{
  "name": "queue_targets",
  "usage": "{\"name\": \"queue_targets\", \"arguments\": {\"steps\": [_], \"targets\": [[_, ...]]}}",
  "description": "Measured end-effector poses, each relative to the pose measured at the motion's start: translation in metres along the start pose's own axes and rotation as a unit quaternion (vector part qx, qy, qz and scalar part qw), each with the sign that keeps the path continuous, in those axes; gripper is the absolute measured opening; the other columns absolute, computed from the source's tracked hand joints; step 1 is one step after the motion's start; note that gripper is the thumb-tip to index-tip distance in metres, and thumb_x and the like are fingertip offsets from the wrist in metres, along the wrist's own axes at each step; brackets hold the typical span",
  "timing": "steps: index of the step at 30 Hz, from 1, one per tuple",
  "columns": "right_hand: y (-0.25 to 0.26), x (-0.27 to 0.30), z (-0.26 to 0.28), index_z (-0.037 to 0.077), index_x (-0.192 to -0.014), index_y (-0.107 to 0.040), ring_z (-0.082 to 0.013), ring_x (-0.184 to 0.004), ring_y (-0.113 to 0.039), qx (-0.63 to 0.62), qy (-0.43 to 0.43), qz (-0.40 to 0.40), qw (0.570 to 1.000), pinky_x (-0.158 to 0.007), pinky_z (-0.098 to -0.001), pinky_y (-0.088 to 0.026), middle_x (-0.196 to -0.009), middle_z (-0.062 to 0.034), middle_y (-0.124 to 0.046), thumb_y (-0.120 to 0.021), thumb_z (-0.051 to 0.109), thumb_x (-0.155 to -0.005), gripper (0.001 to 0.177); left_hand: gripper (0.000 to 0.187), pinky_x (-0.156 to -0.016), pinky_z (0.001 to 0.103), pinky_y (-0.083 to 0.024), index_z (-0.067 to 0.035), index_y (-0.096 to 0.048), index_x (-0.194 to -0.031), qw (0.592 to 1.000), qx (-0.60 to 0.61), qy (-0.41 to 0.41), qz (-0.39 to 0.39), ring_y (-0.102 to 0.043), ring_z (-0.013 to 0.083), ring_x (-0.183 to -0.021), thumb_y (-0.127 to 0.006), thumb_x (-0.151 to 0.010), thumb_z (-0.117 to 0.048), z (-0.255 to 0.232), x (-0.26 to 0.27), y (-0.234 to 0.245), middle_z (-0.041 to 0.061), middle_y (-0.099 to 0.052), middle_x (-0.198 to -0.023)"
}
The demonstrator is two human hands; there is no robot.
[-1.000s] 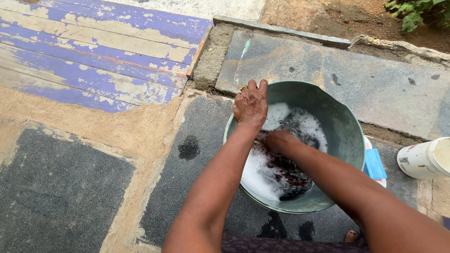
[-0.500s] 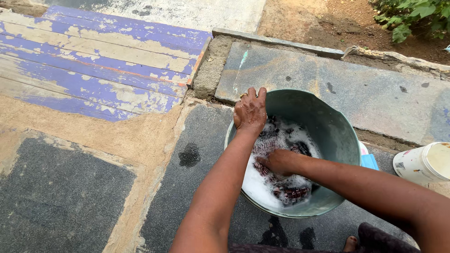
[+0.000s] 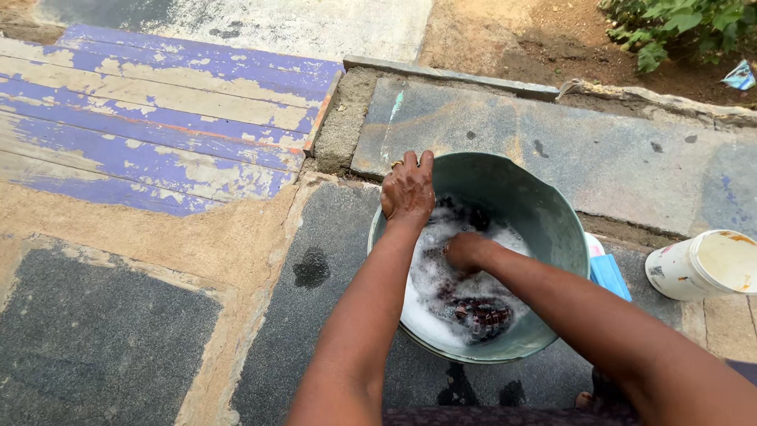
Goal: The person washes a patterned rug in a bucket of soapy water by hand, then lays it flat on the ground and scrubs it with a brush.
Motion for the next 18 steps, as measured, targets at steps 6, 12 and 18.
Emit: {"name": "queue_targets", "arguments": {"steps": [6, 12, 18], "targets": [[0.096, 0.132, 0.007, 0.020, -0.152, -0.046, -0.0366, -0.103, -0.071, -0.191, 0.018, -0.117, 0.975, -0.091, -0.0491, -0.053, -0.099, -0.0204, -0.075, -0.087, 0.043, -0.067, 0.097, 0.031, -0.072, 0.036, -0.060, -0.016, -0.058, -0.117, 1.000, -0.022, 0.010, -0.002, -0.072, 0.0265, -0.091, -0.067, -0.088, -0.010, 0.003, -0.003, -0.002, 0.010, -0.062, -0.108], [0.089, 0.151, -0.046, 0.024, -0.159, -0.037, -0.0366, -0.132, -0.056, -0.194, -0.123, -0.248, 0.941, -0.106, -0.0474, -0.048, -0.146, -0.0186, -0.053, -0.082, 0.045, -0.072, 0.100, 0.029, -0.072, 0.037, -0.060, -0.016, -0.058, -0.117, 0.999, -0.017, 0.020, 0.024, -0.073, 0.0260, -0.090, -0.065, -0.090, -0.010, 0.000, -0.007, 0.002, 0.009, -0.062, -0.109], [0.026, -0.001, -0.048, -0.002, -0.155, -0.028, -0.0412, -0.125, -0.058, -0.228, -0.004, -0.154, 0.962, -0.107, -0.0479, -0.046, -0.148, -0.0246, -0.049, -0.071, 0.065, -0.082, 0.108, 0.031, -0.072, 0.038, -0.060, -0.015, -0.059, -0.119, 0.999, 0.010, 0.024, 0.024, -0.073, 0.0270, -0.092, -0.064, -0.089, -0.008, 0.001, -0.006, 0.007, 0.011, -0.062, -0.107]]}}
Point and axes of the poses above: each hand's wrist, its own x-axis away from the middle knuckle, its own y-axis out of the back of the hand, z = x × y, the point moved 1 cm from there along -x, towards the middle knuckle
